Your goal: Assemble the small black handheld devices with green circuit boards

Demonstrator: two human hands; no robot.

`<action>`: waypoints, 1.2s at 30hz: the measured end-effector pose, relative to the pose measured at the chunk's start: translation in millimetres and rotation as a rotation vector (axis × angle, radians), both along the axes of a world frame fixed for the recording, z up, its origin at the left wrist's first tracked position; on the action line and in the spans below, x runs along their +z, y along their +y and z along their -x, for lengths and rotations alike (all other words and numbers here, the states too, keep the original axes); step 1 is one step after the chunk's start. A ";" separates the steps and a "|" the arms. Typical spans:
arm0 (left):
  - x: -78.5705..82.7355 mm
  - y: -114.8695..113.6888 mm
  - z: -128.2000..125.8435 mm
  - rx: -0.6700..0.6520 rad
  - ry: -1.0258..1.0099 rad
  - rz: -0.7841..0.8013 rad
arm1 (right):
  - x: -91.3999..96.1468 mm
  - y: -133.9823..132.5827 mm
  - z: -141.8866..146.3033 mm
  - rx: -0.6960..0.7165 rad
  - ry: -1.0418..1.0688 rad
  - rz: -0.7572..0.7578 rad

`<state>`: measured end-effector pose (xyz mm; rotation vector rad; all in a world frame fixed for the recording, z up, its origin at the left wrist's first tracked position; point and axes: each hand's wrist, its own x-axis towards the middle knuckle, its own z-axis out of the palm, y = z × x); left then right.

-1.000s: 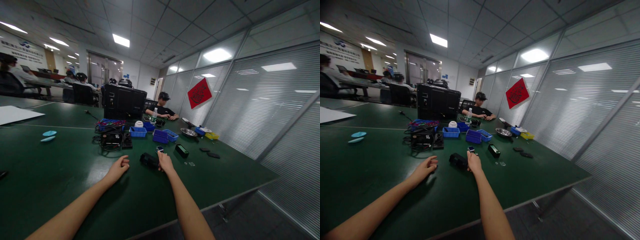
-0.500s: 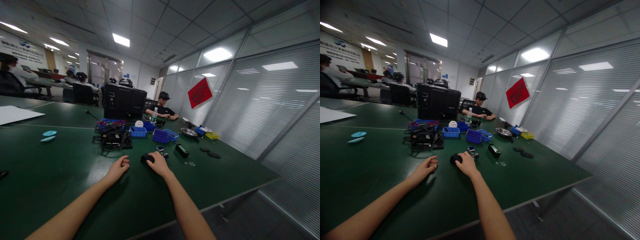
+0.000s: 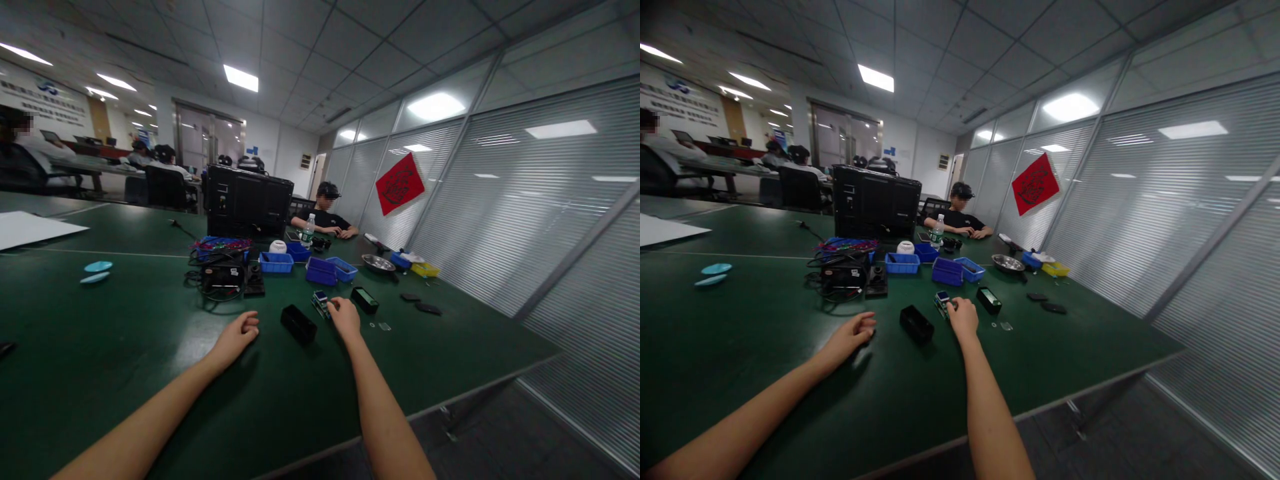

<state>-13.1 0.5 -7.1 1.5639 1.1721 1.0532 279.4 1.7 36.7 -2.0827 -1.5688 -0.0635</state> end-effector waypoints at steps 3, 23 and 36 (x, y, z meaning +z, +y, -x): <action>-1.8 0.8 -0.2 -0.001 0.002 -0.003 | -11.7 4.4 3.5 0.028 -0.074 0.069; 5.3 -2.3 -1.4 -0.008 0.046 0.009 | -20.7 12.1 -12.9 -0.119 -0.060 0.052; 8.2 -4.2 -1.0 -0.003 0.021 0.016 | -21.2 18.5 -19.4 -0.085 0.165 0.052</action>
